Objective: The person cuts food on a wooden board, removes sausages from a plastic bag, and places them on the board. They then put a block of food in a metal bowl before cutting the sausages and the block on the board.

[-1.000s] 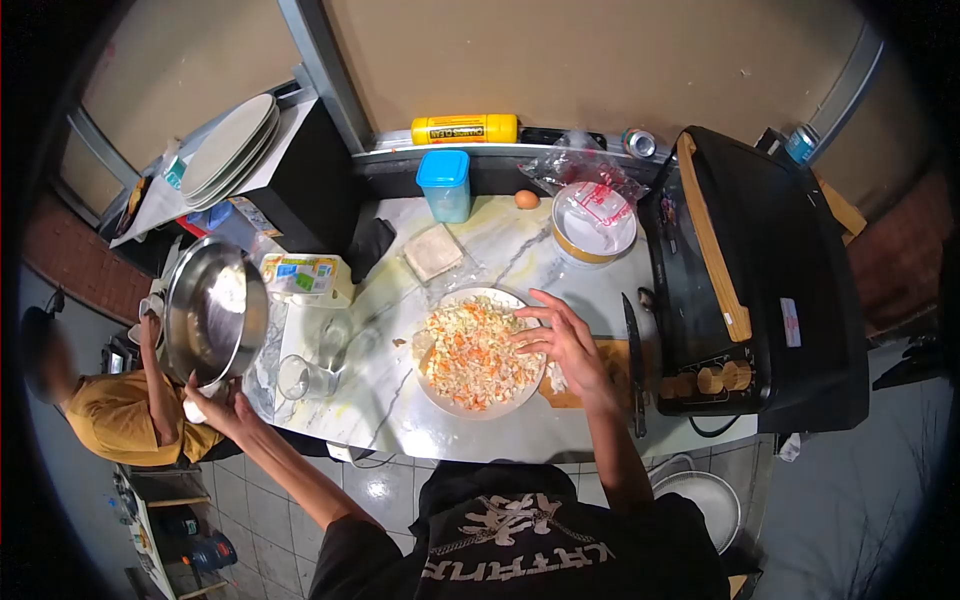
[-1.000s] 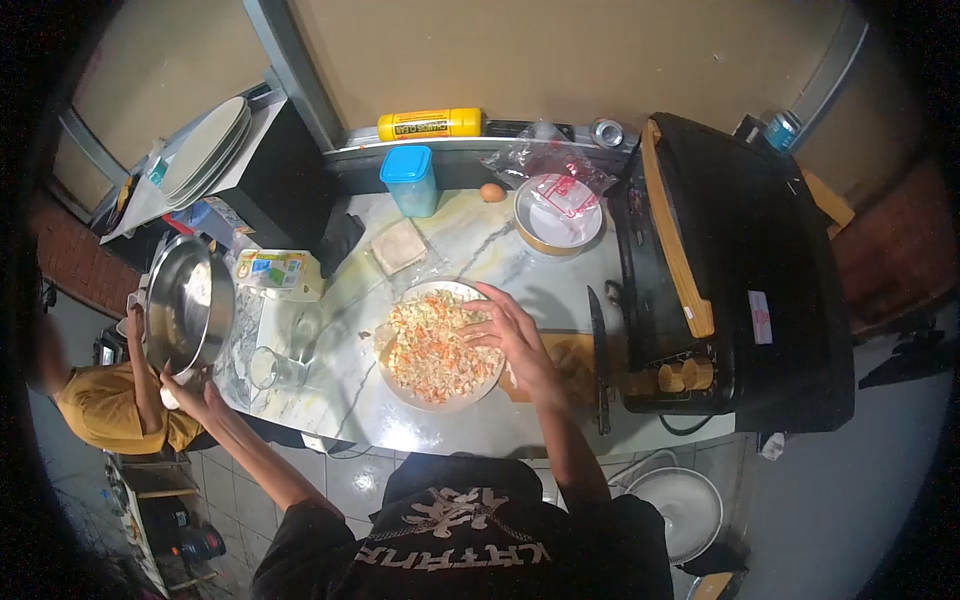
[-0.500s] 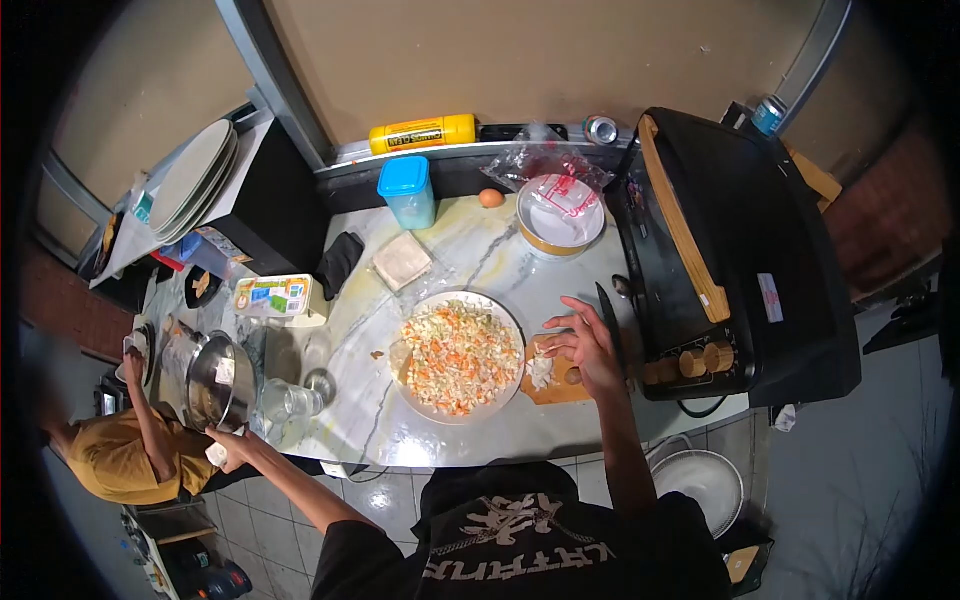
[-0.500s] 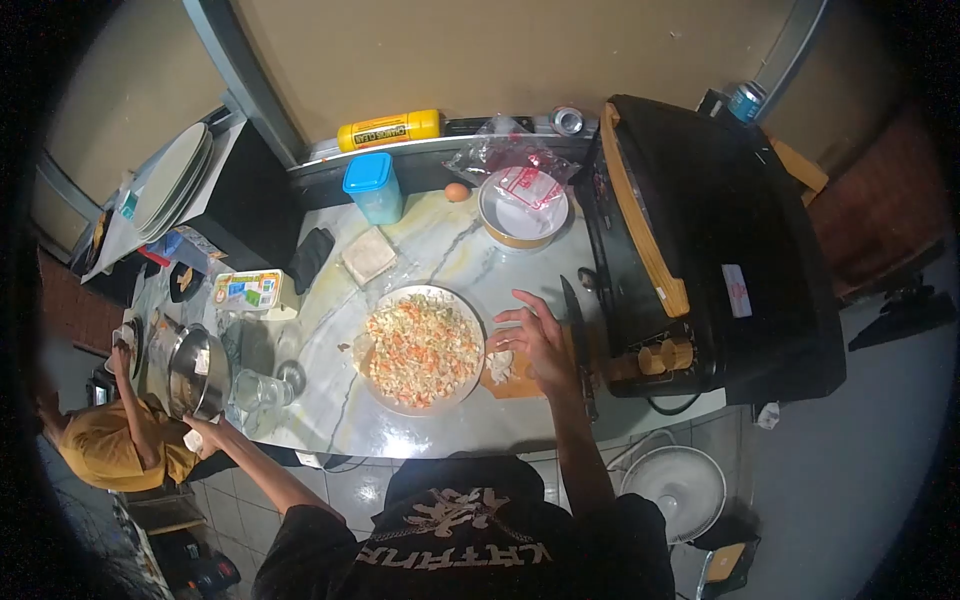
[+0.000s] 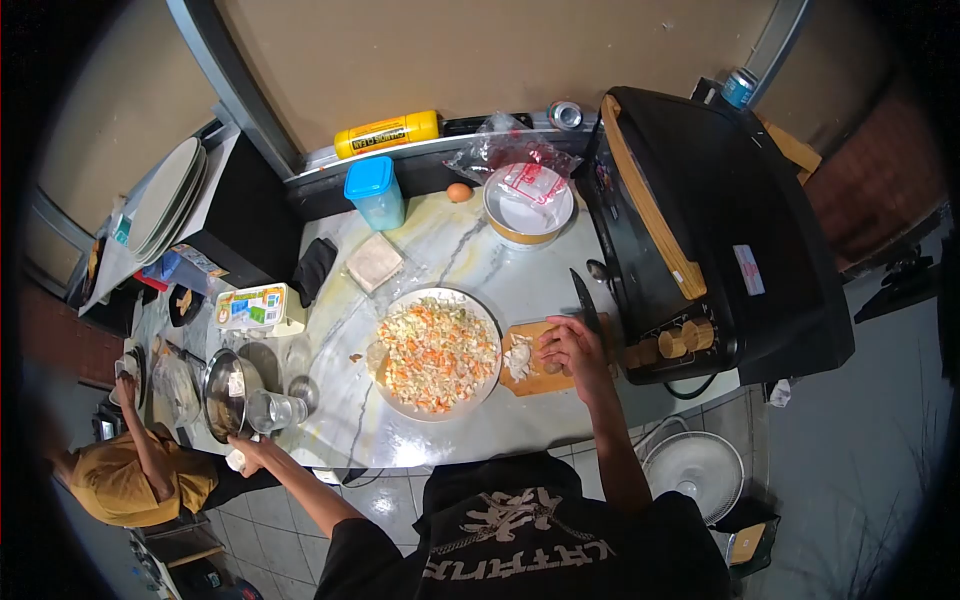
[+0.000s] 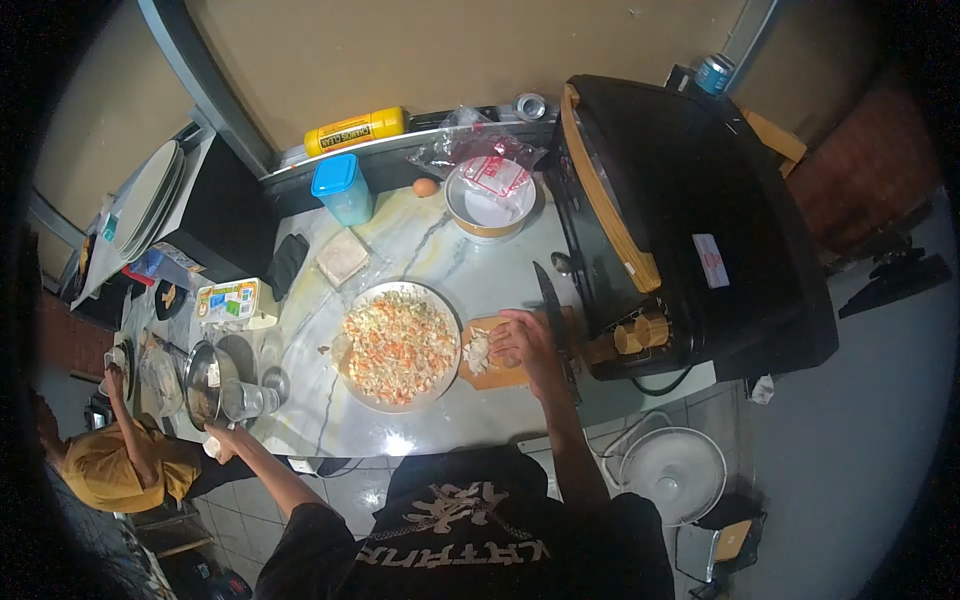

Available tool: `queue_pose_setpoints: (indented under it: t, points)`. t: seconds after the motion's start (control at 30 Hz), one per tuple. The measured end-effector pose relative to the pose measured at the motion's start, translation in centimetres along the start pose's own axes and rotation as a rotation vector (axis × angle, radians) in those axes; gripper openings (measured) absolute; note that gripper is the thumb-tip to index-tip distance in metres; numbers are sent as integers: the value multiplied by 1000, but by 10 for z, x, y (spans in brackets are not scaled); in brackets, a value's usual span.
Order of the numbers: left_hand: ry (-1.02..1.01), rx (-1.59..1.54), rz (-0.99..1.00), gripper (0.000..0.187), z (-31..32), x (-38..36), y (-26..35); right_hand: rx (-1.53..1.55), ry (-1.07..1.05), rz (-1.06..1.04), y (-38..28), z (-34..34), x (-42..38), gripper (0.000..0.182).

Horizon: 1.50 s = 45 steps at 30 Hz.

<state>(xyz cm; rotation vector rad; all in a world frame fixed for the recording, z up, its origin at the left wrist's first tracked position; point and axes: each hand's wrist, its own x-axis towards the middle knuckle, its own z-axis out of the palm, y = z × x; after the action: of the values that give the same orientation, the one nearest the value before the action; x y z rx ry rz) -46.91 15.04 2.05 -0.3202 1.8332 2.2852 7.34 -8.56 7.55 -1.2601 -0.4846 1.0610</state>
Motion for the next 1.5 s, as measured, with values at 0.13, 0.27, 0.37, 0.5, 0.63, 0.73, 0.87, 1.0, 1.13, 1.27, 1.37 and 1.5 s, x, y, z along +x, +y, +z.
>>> queue_pose_setpoints:
  t: [0.13, 0.27, 0.37, 0.5, 0.63, 0.73, 0.87, 1.0, 1.13, 1.27, 1.37, 1.5]
  points:
    - [64, 92, -44, 99, -2, 14, -14, -20, 20, 11, -8, -4, -7, 32]
    - [161, 131, 219, 89, -22, 50, -18, -204, 77, -109, 12, -34, -6, 25]
    - [74, 32, 602, 72, -46, -6, 42, -510, 186, -236, 25, -53, -9, 19]
    - [-560, -376, 718, 53, -57, -93, 105, -911, 295, -407, 24, -61, -19, 13]
    - [-1101, -303, 512, 56, -63, -187, 112, -1147, 259, -421, 31, -73, -26, 14]
    - [-1561, -132, 306, 58, -98, -301, 87, -1291, 307, -508, 32, -68, -37, 23]
    - [-2115, 247, 340, 62, -142, -375, 18, -1204, 218, -438, 29, -64, -47, 27]
    - [-2373, 297, 621, 78, -170, -427, 3, -1035, 148, -448, 17, -61, -54, 27]
    - [-2462, 319, 644, 90, -186, -438, -11, -429, -96, -256, 18, -58, -57, 30]
    - [-2473, 315, 578, 96, -189, -441, -10, -91, -156, -107, 11, -48, -58, 37]
    - [-2487, 354, 378, 98, -190, -438, -11, -84, -92, -93, 15, -47, -55, 38]
    - [-2473, 296, -129, 102, -196, -424, -18, 158, -127, 37, 17, -54, -55, 40]
